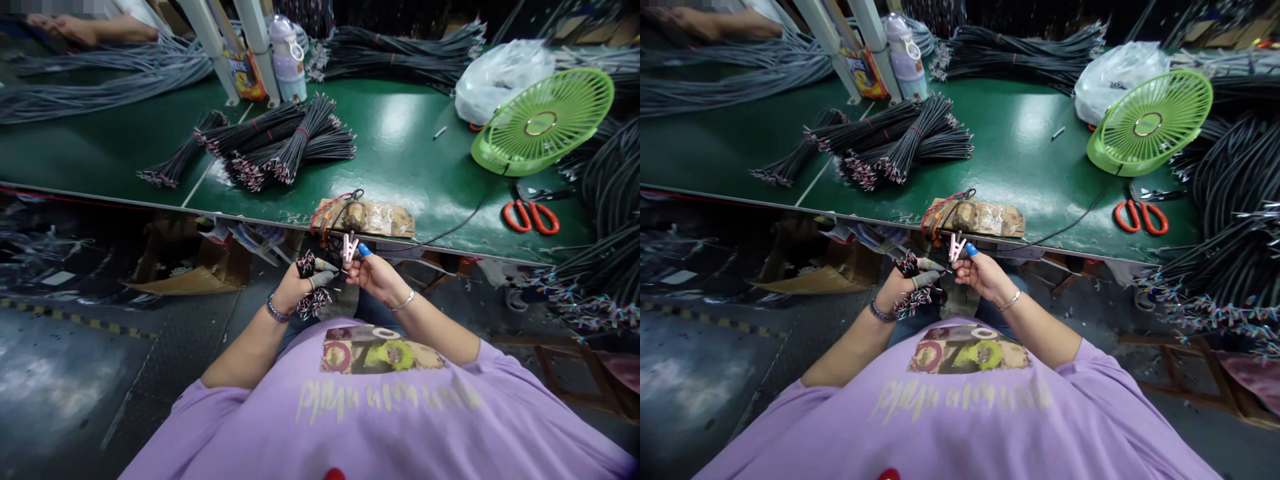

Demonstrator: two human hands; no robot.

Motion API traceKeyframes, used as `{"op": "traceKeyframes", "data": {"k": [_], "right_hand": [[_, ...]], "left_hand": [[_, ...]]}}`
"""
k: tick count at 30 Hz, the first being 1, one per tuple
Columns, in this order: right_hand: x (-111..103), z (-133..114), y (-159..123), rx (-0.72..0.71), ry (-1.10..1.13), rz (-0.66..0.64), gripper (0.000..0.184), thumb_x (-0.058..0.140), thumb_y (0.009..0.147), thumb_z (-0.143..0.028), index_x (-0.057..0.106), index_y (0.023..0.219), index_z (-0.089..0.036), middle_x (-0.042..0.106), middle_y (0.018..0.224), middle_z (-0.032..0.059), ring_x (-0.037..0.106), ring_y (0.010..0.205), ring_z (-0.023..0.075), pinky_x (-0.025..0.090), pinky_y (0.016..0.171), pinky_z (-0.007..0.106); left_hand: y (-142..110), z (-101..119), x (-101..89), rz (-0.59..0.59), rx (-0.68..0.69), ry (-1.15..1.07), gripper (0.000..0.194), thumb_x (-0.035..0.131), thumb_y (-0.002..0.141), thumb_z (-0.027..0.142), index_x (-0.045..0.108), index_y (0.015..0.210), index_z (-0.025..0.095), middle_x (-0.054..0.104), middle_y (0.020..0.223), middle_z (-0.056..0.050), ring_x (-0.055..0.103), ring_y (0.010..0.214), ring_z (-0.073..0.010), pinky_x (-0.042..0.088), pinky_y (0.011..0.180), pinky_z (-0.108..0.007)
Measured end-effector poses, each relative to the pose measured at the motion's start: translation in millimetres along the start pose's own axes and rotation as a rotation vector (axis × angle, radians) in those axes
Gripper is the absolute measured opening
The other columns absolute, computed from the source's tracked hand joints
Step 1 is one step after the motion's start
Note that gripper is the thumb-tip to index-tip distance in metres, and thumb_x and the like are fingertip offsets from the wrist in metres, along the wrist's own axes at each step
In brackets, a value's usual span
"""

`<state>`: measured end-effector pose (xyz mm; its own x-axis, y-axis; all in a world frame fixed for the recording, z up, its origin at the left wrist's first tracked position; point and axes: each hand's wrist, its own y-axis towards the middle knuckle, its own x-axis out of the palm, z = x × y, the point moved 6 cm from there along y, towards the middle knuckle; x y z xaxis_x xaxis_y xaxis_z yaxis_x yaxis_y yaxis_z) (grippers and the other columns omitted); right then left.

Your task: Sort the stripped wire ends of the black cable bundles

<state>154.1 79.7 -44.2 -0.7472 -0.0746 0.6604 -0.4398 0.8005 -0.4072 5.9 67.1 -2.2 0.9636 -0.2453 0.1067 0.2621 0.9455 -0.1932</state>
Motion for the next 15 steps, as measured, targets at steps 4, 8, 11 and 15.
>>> {"op": "traceKeyframes", "data": {"k": [4, 8, 11, 15], "right_hand": [[5, -14, 6, -0.152, -0.083, 0.008, 0.036, 0.066, 0.075, -0.051, 0.062, 0.076, -0.016, 0.063, 0.063, -0.0006, 0.053, 0.049, 0.0067, 0.052, 0.052, 0.019], [8, -14, 11, -0.161, -0.062, 0.031, 0.039, 0.064, 0.075, -0.055, 0.064, 0.079, -0.016, 0.065, 0.066, 0.0001, 0.054, 0.052, 0.0075, 0.05, 0.052, 0.02], [11, -9, 14, -0.067, 0.077, 0.02, 0.037, 0.06, 0.079, -0.054, 0.065, 0.084, -0.017, 0.068, 0.074, 0.0011, 0.059, 0.058, 0.0092, 0.052, 0.056, 0.022], [13, -8, 16, -0.056, 0.172, 0.072, 0.031, 0.06, 0.082, -0.048, 0.065, 0.081, -0.017, 0.067, 0.067, 0.0002, 0.061, 0.061, 0.0096, 0.05, 0.057, 0.021]], "left_hand": [[4, 1, 0.1, 0.018, -0.039, -0.131, 0.03, 0.079, 0.06, 0.031, 0.071, 0.083, 0.013, 0.069, 0.07, -0.004, 0.063, 0.064, -0.0151, 0.05, 0.062, -0.026], [9, 2, 2.9, 0.039, -0.035, -0.169, 0.028, 0.08, 0.059, 0.028, 0.071, 0.081, 0.013, 0.07, 0.071, -0.004, 0.062, 0.064, -0.0142, 0.049, 0.062, -0.026], [10, 3, 5.9, 0.054, -0.021, -0.174, 0.027, 0.08, 0.059, 0.028, 0.07, 0.08, 0.014, 0.07, 0.071, -0.003, 0.063, 0.065, -0.0147, 0.049, 0.064, -0.027], [9, 4, 8.5, 0.068, -0.024, -0.117, 0.027, 0.079, 0.059, 0.03, 0.07, 0.079, 0.013, 0.066, 0.063, -0.001, 0.06, 0.062, -0.0138, 0.047, 0.062, -0.027]]}}
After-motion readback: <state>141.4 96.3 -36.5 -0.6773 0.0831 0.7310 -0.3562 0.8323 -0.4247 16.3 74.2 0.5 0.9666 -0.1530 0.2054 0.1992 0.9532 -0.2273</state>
